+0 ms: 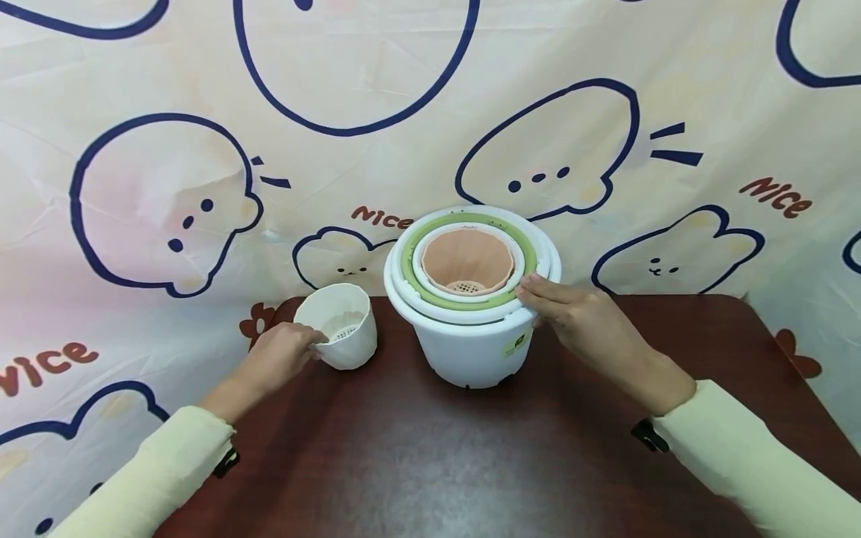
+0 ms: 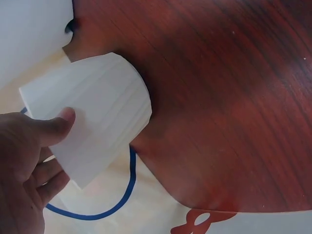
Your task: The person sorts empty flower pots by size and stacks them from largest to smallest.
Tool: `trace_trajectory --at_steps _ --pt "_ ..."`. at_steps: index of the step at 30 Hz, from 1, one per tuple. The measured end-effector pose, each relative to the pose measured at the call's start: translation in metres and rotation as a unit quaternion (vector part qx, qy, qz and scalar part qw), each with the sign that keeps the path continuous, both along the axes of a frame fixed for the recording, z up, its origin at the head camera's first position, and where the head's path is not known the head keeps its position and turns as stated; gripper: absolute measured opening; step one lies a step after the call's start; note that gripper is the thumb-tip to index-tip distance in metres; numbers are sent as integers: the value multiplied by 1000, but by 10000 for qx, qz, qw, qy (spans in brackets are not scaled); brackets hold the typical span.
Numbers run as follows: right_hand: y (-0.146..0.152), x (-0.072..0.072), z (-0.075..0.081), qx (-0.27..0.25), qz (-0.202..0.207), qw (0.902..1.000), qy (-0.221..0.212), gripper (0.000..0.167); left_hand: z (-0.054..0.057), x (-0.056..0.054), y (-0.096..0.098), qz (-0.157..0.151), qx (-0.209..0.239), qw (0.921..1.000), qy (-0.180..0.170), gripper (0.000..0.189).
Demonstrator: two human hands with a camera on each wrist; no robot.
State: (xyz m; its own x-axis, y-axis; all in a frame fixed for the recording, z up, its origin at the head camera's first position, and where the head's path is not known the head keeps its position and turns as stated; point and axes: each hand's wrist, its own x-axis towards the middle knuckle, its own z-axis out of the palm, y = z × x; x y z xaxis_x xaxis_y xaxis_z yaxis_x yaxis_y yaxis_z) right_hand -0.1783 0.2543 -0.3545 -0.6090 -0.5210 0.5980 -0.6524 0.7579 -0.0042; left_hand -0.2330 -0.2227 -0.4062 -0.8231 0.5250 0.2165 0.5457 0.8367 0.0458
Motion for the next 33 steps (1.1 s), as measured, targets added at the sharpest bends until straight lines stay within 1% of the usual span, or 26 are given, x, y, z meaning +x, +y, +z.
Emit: trace_trajectory --at_steps 2,4,7,10,12,18,23,27,33 --pt "-1 0 -1 -10 25 10000 -19 71 -2 0 0 29 -85 10000 20 15" --pt "-1 0 -1 4 42 10000 -25 72 -4 0 0 61 -123 9999 -39 14" --pt "-1 0 -2 21 31 10000 -8 71 -4 0 0 143 -146 9996 -192 12" --pt "0 0 -2 17 11 10000 16 72 -3 -1 2 193 -205 9993 -234 9" --pt "0 -1 -2 5 25 10000 9 72 -3 -1 2 205 -293 9992 -163 9" --pt "-1 -2 -2 -7 69 10000 19 73 -6 -2 5 123 -576 9980 231 9" --pt "-1 -2 -1 3 72 10000 34 73 -5 -3 7 104 -643 9975 285 9" --pt "-1 -1 0 13 63 10000 14 73 -1 -3 8 149 -618 9977 256 11" --pt "1 -1 2 62 38 10000 50 70 8 -4 5 233 -508 9974 448 12"
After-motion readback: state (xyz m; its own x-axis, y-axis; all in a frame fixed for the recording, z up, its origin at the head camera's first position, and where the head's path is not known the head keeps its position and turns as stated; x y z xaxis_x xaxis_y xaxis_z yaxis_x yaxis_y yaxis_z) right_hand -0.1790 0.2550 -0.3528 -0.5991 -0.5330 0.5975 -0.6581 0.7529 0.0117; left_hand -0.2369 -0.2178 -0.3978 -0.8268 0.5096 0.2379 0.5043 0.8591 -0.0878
